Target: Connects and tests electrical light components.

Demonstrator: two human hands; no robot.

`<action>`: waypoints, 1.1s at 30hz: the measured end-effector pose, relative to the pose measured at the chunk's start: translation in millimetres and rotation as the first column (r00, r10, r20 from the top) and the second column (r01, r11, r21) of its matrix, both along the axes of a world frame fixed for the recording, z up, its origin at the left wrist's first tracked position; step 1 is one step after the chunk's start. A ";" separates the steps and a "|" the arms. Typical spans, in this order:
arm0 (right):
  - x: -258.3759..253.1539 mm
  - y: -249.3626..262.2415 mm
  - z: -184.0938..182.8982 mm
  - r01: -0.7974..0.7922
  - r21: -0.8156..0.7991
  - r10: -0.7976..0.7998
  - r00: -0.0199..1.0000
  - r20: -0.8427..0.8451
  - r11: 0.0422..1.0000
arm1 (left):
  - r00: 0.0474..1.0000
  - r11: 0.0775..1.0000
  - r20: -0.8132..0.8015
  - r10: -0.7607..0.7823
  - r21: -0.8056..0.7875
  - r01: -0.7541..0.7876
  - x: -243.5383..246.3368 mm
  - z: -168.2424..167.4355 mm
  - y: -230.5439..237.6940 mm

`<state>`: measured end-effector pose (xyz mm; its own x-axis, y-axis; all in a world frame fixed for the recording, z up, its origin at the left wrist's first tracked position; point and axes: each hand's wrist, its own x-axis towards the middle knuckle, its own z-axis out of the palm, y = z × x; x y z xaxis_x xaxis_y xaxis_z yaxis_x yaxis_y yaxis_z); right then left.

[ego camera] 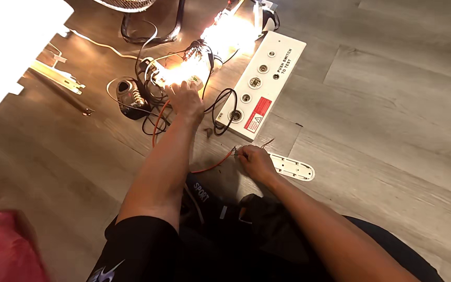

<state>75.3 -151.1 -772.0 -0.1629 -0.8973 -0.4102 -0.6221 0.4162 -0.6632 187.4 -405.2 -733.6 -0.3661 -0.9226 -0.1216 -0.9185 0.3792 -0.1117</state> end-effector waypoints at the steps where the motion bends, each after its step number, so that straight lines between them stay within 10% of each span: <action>1: 0.2 0.4 0.1 0.006 -0.002 -0.006 1.000 0.002 1.000 | 1.000 0.999 -0.005 0.028 0.030 -0.028 -2.4 3.0 -0.5; 33: -1.9 1.1 11.0 0.019 -0.025 -0.019 1.000 0.013 1.000 | 0.995 0.992 0.101 0.023 0.119 -0.035 -1.7 12.0 3.4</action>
<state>73.3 -150.1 -761.0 -0.1745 -0.9041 -0.3901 -0.6054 0.4110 -0.6816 185.7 -401.7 -721.6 -0.3204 -0.9090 -0.2667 -0.9159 0.3691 -0.1577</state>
